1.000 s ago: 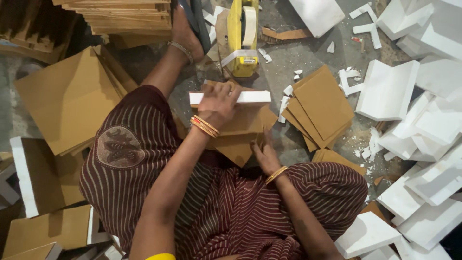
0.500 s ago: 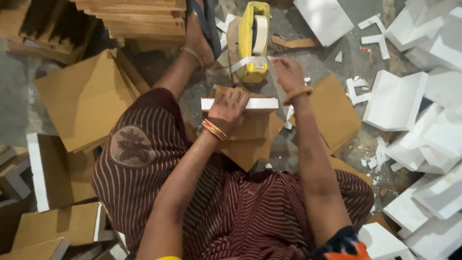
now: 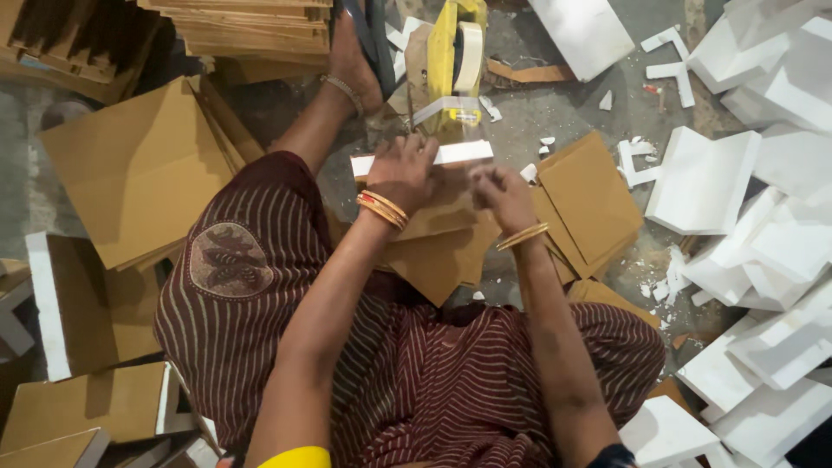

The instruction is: The person sits on the floor and assembles small cardboard boxes by inserting white foam inserts into the base and folding the flaps. The person uses a handheld tape dispenser to seal the boxes and places the finished units aside.

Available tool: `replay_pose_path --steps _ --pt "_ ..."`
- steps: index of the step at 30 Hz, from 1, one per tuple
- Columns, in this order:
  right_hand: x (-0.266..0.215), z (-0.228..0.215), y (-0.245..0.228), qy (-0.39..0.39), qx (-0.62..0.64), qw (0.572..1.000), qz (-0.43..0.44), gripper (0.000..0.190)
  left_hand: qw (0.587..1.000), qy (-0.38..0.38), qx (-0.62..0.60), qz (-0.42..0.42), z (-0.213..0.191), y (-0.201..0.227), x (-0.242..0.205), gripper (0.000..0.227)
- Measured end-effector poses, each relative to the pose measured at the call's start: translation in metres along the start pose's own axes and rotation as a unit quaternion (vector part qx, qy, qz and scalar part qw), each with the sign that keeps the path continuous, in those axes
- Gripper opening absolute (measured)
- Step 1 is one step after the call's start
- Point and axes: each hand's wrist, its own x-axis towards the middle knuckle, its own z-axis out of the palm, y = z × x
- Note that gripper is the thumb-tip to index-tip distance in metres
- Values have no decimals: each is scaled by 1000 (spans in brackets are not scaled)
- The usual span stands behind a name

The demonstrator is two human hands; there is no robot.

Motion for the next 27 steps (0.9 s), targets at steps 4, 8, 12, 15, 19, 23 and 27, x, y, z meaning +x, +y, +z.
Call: replay_pose_path --steps 4,8,12,15,19,23,27 --pt "4 6 27 22 25 997 74 18 1000 -19 12 -1 -9 -1 4 47" --pt "19 -1 45 51 6 993 107 18 999 -32 8 17 -18 -1 5 50" --pt "31 -13 65 139 -331 933 -30 27 999 -49 -8 19 -22 -3 5 46" --pt "36 -25 71 111 -359 927 15 33 998 -57 -19 24 -21 -4 3 48" --pt "49 -40 46 -18 -349 937 -25 32 997 -68 -1 32 -14 -9 4 49" --pt "52 -40 5 14 -67 997 -45 39 997 -44 25 53 -2 -14 0 41" --pt "65 -25 -15 -38 -75 996 14 28 998 -19 12 60 5 -14 -6 40"
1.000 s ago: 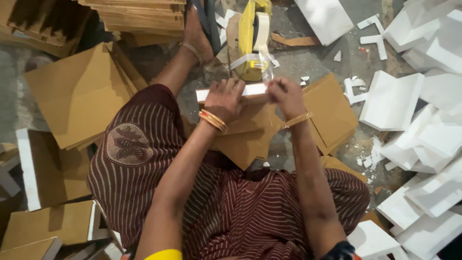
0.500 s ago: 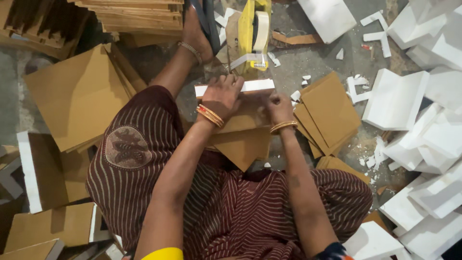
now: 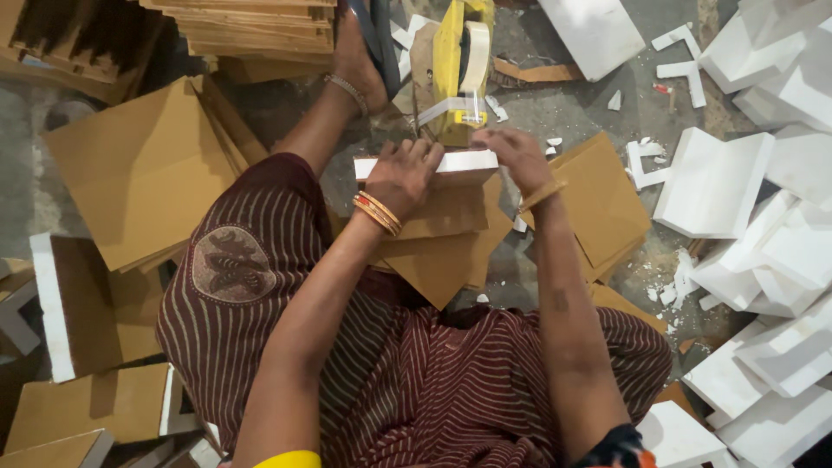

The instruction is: The person sits on the floor and assembles small cardboard boxes by inserting white foam inserts into the base and folding the flaps. The person uses a handheld tape dispenser to seal the boxes and places the finished units aside.

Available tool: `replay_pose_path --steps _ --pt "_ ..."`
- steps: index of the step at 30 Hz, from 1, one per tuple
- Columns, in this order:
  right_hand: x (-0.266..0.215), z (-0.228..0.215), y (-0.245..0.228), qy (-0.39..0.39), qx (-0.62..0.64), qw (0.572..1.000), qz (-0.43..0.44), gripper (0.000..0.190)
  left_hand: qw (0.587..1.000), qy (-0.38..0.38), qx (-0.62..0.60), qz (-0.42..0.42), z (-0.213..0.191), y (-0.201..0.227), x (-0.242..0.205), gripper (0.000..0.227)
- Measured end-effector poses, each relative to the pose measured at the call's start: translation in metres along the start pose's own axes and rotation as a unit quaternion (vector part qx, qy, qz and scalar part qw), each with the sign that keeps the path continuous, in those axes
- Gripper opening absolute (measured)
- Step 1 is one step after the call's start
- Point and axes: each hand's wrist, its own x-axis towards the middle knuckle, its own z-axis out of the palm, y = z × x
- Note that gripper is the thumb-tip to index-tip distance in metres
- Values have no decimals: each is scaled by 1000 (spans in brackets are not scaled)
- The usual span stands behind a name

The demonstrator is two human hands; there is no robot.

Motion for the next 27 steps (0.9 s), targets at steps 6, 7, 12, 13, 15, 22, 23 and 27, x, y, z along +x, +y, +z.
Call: replay_pose_path --steps 6,7,12,13,15,22,23,27 --pt "49 19 15 12 29 996 82 26 1000 -30 -7 -6 -2 -3 3 48" --pt "50 18 21 29 22 994 105 25 999 -32 -11 -6 -1 -1 2 47" --pt "44 3 22 -19 -85 990 111 30 1000 -8 2 1 2 6 -7 49" --pt "36 -1 23 -40 -90 987 126 32 999 -32 -5 1 6 8 -9 47" --pt "20 -11 27 -77 -90 983 142 35 999 -14 10 42 16 12 -12 45" --pt "-20 -42 55 -88 -194 948 235 41 988 36 -44 142 26 26 -23 42" --pt "-17 -42 51 -62 -249 936 241 40 987 49 -49 143 23 24 -19 43" --pt "-36 -31 27 55 -216 974 25 42 991 23 -55 122 13 23 -9 42"
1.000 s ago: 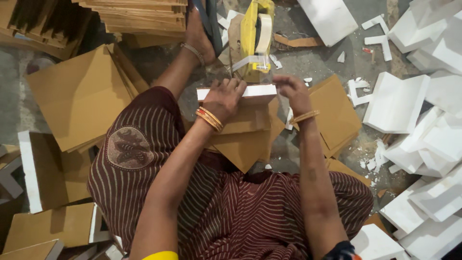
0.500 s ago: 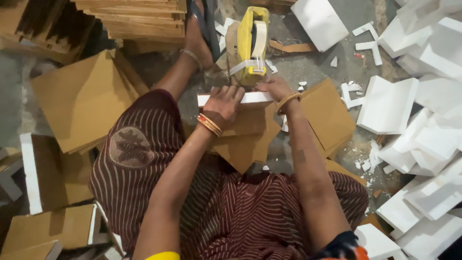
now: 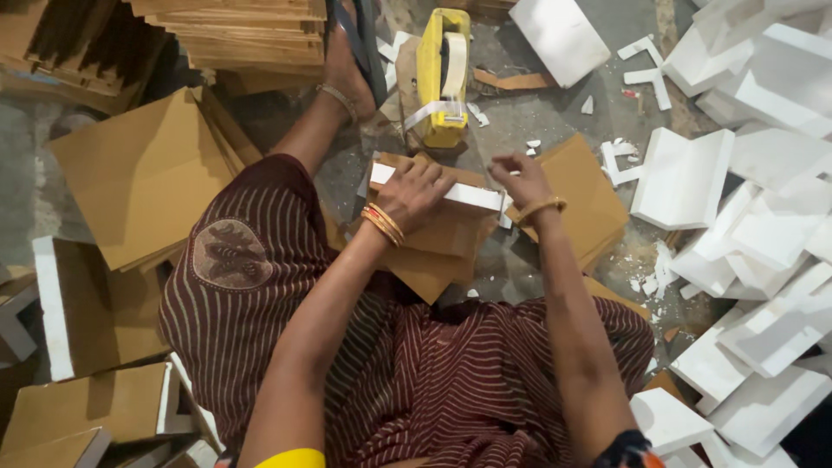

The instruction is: The person sits on the floor and assembles small cardboard boxes by inserting white foam inserts into the base and folding the flaps. The person uses a handheld tape dispenser to seal the boxes and places the finished units aside.

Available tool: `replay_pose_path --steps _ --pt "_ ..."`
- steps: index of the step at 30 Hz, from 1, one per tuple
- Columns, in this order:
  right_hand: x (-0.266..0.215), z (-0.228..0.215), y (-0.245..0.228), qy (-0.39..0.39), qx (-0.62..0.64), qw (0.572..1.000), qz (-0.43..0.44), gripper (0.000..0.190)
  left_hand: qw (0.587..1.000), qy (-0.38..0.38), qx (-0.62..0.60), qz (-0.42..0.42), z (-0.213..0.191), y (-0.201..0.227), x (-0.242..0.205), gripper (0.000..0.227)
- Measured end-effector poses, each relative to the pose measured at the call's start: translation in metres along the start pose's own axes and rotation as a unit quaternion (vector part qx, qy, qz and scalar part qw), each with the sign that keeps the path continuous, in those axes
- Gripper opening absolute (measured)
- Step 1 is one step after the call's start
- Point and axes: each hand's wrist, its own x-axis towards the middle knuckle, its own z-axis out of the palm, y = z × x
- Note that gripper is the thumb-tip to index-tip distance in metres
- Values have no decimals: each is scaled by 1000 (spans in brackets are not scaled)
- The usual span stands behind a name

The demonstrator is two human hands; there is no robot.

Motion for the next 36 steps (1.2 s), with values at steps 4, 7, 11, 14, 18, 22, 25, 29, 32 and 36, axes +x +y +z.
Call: replay_pose_path --steps 4,7,11,14,18,22,25,29,32,36 --pt "-52 8 -41 -22 -140 973 -180 48 999 -36 -12 -16 -7 3 2 44" --pt "-73 2 -64 3 -258 949 -183 50 998 28 -19 -55 -13 -2 2 42" --pt "-76 -22 -56 -6 -274 958 -79 44 988 39 -62 -137 -19 -23 -15 42" --pt "-49 -41 -45 -39 -269 929 -253 60 986 25 -84 -143 -18 -31 -18 32" --pt "2 -38 -38 17 -67 970 -235 49 983 30 -116 -143 -12 -32 -22 37" --pt "71 0 -60 20 26 993 -114 25 981 41 -121 -144 -13 -31 -18 39" --pt "83 24 -76 11 45 998 -53 23 983 28 -111 -145 -16 -30 -14 40" --pt "35 34 -90 70 140 980 -125 17 983 10 -122 -137 -18 -31 -5 38" --pt "-26 40 -89 26 226 972 -68 15 977 3 -129 -172 -12 -23 4 25" --pt "-65 57 -86 22 360 933 -4 21 971 55 -175 -150 -7 -25 20 21"
